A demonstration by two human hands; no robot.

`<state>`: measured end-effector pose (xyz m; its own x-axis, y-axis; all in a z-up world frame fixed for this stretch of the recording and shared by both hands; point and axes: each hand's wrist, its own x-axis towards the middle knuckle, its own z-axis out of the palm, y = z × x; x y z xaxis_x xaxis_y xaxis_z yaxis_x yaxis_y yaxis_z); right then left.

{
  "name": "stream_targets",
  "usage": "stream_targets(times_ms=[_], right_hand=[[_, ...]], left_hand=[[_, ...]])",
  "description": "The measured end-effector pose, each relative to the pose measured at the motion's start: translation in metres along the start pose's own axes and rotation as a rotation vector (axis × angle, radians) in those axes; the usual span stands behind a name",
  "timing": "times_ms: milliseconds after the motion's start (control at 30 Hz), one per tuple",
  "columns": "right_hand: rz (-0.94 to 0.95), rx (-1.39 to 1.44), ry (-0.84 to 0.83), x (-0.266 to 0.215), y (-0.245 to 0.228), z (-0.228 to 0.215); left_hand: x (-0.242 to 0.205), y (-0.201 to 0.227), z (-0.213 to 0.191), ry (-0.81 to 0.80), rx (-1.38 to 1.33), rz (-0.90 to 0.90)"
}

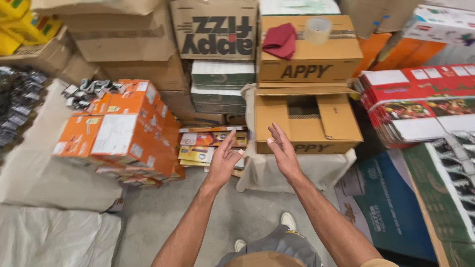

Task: The person repeatedly picks up small black boxes from a larger orange box and places them onto a white surface, arranging them in neat rows. The person handles the boxes one at a time, moving between the source box and the stacking area.

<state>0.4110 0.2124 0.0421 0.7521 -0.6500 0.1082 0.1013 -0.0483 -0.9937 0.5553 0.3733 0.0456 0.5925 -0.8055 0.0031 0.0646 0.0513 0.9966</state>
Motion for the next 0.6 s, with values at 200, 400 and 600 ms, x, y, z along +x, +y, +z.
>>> stream_targets(times_ms=[200, 400, 600], right_hand=[[-0.045, 0.003, -0.273, 0.037, -0.014, 0.120], [0.017, 0.033, -0.481, 0.086, 0.012, 0.226], [0.038, 0.062, -0.600, 0.145, 0.043, 0.319]], left_hand=[[-0.036, -0.007, -0.122, 0.272, -0.055, 0.092], [-0.065, 0.004, -0.200, 0.451, -0.087, 0.082], [-0.042, -0.018, -0.293, 0.585, -0.075, 0.072]])
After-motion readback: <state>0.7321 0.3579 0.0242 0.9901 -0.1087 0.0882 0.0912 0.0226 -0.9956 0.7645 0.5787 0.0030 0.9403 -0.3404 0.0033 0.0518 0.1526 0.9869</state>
